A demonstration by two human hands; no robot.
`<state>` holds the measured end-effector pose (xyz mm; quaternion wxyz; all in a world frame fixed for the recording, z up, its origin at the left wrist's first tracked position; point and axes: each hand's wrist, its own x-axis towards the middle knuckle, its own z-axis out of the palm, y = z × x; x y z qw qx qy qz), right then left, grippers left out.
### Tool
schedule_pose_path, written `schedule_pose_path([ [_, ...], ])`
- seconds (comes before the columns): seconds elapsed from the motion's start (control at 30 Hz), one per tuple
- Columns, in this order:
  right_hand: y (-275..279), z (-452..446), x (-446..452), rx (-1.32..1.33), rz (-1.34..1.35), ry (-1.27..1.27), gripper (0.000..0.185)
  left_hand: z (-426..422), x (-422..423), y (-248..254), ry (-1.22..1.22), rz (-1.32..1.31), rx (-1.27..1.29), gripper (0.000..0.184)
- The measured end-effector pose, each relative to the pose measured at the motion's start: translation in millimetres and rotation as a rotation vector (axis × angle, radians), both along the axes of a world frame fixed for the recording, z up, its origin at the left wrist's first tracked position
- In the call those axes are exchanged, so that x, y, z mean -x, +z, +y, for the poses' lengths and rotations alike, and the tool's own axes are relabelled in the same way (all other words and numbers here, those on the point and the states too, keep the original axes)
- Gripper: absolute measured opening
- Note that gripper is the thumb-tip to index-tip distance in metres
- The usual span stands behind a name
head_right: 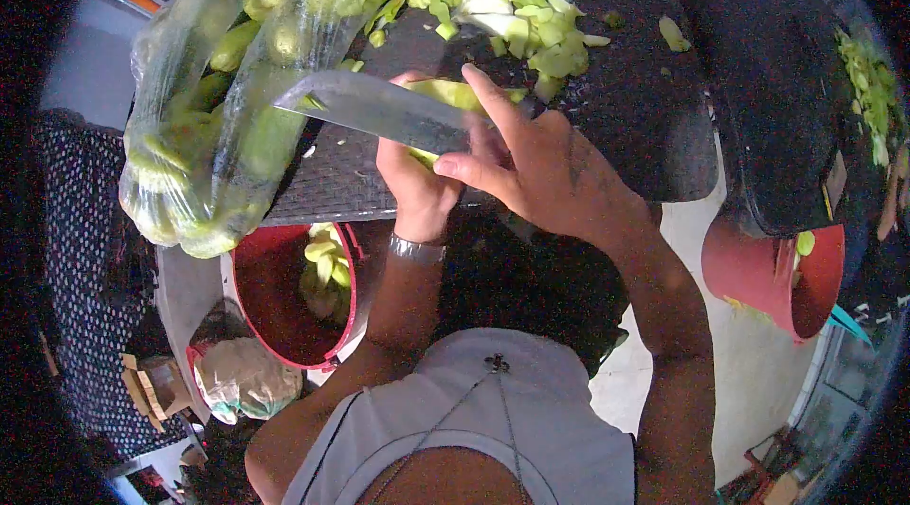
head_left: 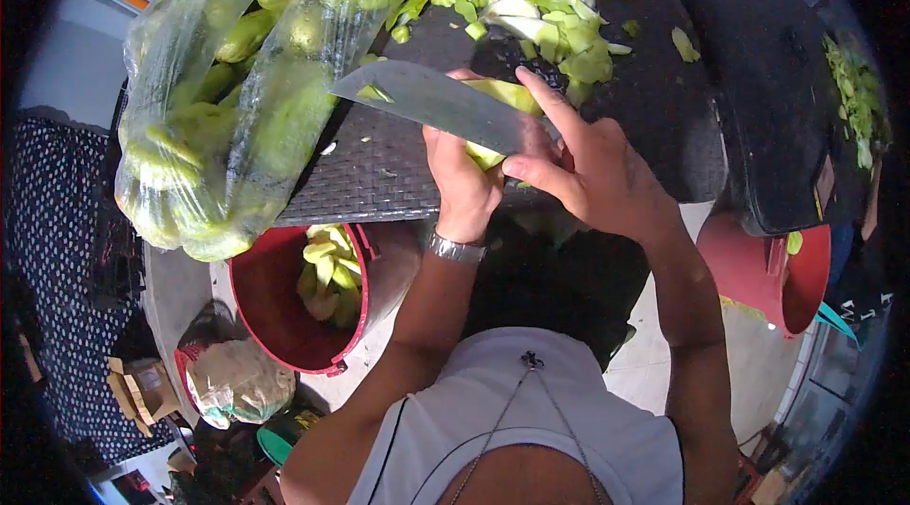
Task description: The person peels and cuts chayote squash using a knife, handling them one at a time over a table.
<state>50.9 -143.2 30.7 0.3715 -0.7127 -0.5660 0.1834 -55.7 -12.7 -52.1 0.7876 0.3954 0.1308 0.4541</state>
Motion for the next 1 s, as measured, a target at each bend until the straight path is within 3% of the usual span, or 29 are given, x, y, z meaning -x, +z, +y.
schedule_pose_path([
  [0.17,9,-5,0,0.025,0.058,0.029,0.085,-7,0,5,0.008,0.020,-0.047,0.035],
  [0.33,-19,-4,-8,-0.113,0.050,0.026,0.071,-14,-4,6,0.050,-0.006,0.028,0.033],
  [0.37,-22,-2,-14,-0.123,0.030,0.029,0.068,-12,-2,9,-0.030,0.019,0.037,0.033],
  [0.47,-24,9,-33,0.046,0.219,-0.113,0.069,-9,9,21,-0.221,0.010,0.120,0.033],
  [0.53,-26,10,-62,0.211,0.606,-0.191,0.069,-11,12,26,-0.288,-0.119,0.245,0.030],
  [0.57,-22,11,-67,0.295,0.799,-0.225,0.070,-11,11,31,-0.258,-0.128,0.288,0.040],
  [0.67,-10,14,-58,0.302,0.556,-0.311,0.077,-15,0,48,-0.111,-0.132,0.482,0.047],
  [0.77,4,11,-25,0.196,0.332,-0.371,0.081,-5,-6,42,-0.099,-0.073,0.462,0.052],
  [0.87,-17,7,-5,-0.094,0.229,-0.213,0.088,-6,-10,43,-0.121,-0.105,0.530,0.040],
  [0.97,-24,1,12,-0.176,0.113,-0.091,0.100,-16,-9,47,-0.150,-0.095,0.577,0.041],
  [1.0,-28,0,12,-0.203,0.092,-0.093,0.096,-16,-8,42,-0.222,-0.152,0.595,0.041],
])
